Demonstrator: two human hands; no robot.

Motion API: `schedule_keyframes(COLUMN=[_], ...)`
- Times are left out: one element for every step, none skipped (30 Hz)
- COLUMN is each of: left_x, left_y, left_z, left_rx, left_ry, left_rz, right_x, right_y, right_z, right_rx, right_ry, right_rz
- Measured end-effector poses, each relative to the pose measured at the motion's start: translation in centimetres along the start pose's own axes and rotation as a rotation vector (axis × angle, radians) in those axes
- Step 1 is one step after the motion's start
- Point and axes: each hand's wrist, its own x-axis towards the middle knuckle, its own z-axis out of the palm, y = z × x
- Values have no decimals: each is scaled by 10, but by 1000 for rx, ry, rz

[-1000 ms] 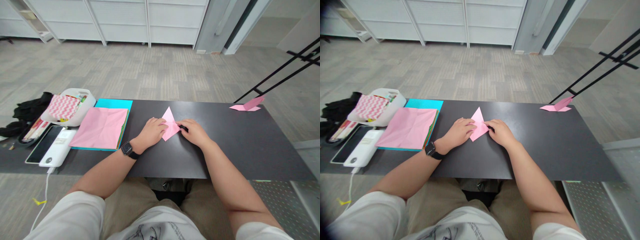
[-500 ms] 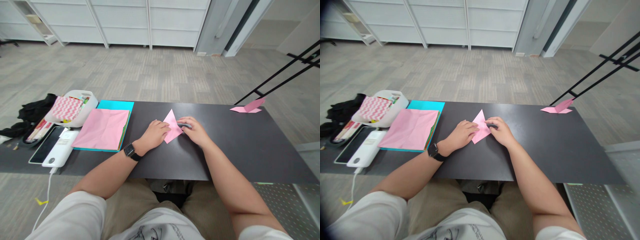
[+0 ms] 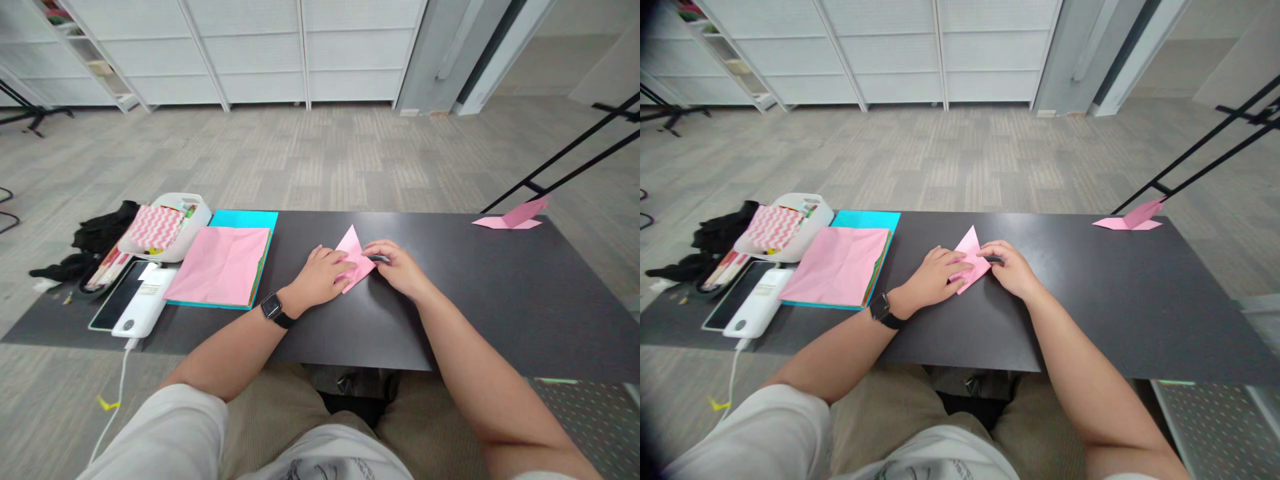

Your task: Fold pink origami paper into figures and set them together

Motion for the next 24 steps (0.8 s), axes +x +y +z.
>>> schedule_keyframes(left_x=[0,0,0,0,-1,-1,-1,-1,-1,-1,-1,-1,-1,0,0,0,1,1,1,0,0,0,-1,-2], left_y=[1,1,2,2,3,3,2,2,2,1,0,0,0,0,0,0,0,0,0,-1,-1,-2,-3,-3], left_z=[0,-1,-1,-2,-2,-2,-2,-2,-1,-1,0,0,0,0,0,0,-1,-1,-1,-1,0,0,1,1], left_rx=[2,4,5,4,2,1,1,2,3,4,3,0,-4,-6,-5,-1,4,9,12,12,10,6,1,-5], left_ry=[-9,-18,-26,-33,-37,-40,-42,-43,-43,-43,-43,-41,-39,-37,-38,-40,-44,-51,-56,-61,-64,-66,-69,-73], left_rz=[-2,-3,-3,-3,-3,-2,1,4,8,12,14,15,16,18,19,20,21,20,19,19,21,23,27,34], right_x=[0,0,0,0,0,0,0,0,0,0,0,0,0,0,0,1,1,1,1,1,1,1,1,1], right_y=[-1,-2,-3,-4,-5,-7,-8,-9,-10,-10,-10,-10,-9,-8,-7,-7,-6,-6,-5,-6,-6,-7,-8,-8], right_z=[0,0,-1,-1,-2,-3,-4,-6,-8,-9,-11,-12,-14,-15,-16,-16,-17,-17,-18,-18,-19,-19,-19,-20], right_rx=[-30,-61,-92,-121,-144,-161,-175,-190,-209,-231,-258,-287,-316,-345,-372,-395,-412,-425,-433,-437,-440,-441,-440,-440], right_ry=[-9,-16,-22,-30,-42,-57,-73,-87,-99,-109,-120,-131,-143,-156,-170,-182,-193,-203,-211,-215,-217,-216,-214,-210], right_rz=[-21,-41,-61,-81,-102,-122,-142,-161,-178,-193,-207,-221,-235,-250,-265,-280,-293,-304,-313,-320,-326,-329,-330,-330])
